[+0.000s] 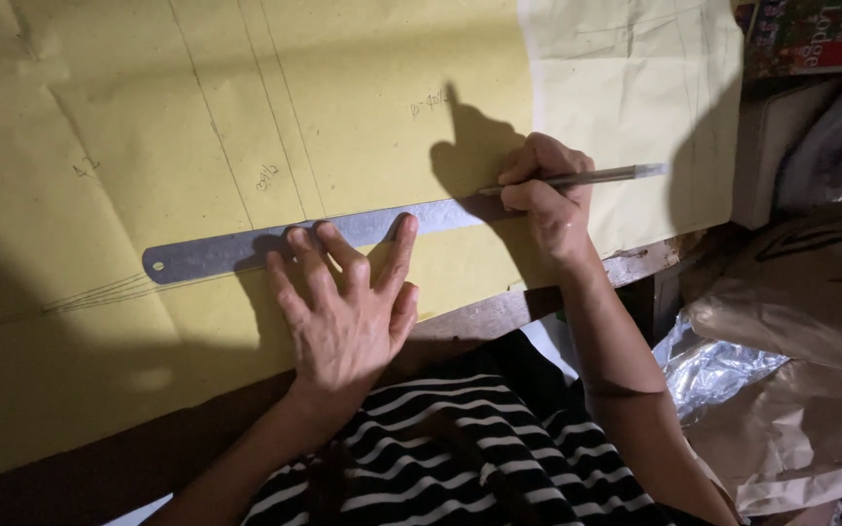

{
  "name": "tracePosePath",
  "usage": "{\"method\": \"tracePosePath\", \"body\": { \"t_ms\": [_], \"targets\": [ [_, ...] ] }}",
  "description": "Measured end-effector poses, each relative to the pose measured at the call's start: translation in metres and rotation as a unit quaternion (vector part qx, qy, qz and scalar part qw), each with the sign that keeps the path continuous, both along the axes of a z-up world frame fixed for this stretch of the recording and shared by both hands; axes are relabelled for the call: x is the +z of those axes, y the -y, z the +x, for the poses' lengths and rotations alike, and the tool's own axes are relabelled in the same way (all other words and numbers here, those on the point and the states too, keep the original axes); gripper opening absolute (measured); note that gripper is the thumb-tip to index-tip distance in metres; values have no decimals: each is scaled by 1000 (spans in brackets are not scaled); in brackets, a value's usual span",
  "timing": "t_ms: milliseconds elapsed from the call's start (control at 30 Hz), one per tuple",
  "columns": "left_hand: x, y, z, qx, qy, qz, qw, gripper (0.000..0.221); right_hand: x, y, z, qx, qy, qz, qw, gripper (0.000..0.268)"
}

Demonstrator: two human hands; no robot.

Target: Drafting a garment pattern on yellow paper using a ruler, pen, and measuring tape while referring to a notebook for measurements.

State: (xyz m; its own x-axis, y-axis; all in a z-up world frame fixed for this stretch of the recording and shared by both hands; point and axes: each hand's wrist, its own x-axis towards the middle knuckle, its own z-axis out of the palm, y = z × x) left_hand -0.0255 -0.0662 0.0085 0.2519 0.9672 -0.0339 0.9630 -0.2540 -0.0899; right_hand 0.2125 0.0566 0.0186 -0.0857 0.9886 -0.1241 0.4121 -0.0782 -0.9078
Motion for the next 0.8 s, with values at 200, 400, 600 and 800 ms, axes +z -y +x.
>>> {"method": "tracePosePath", "body": {
  "t_ms": [200,400,600,800],
  "targets": [
    [5,-1,0,-2,-1,3,1000,78,-3,2,-1,14,5,-3,1000,14],
    [1,-1,0,2,-2,18,1000,72,-4,3,-2,4,13,18,1000,13],
    [7,-2,0,-1,-2,16,1000,73,-6,2,-1,10,-6,7,1000,9],
    [7,-2,-1,-3,4,4,1000,76,-4,4,-2,-11,-1,-3,1000,11]
  ]
}}
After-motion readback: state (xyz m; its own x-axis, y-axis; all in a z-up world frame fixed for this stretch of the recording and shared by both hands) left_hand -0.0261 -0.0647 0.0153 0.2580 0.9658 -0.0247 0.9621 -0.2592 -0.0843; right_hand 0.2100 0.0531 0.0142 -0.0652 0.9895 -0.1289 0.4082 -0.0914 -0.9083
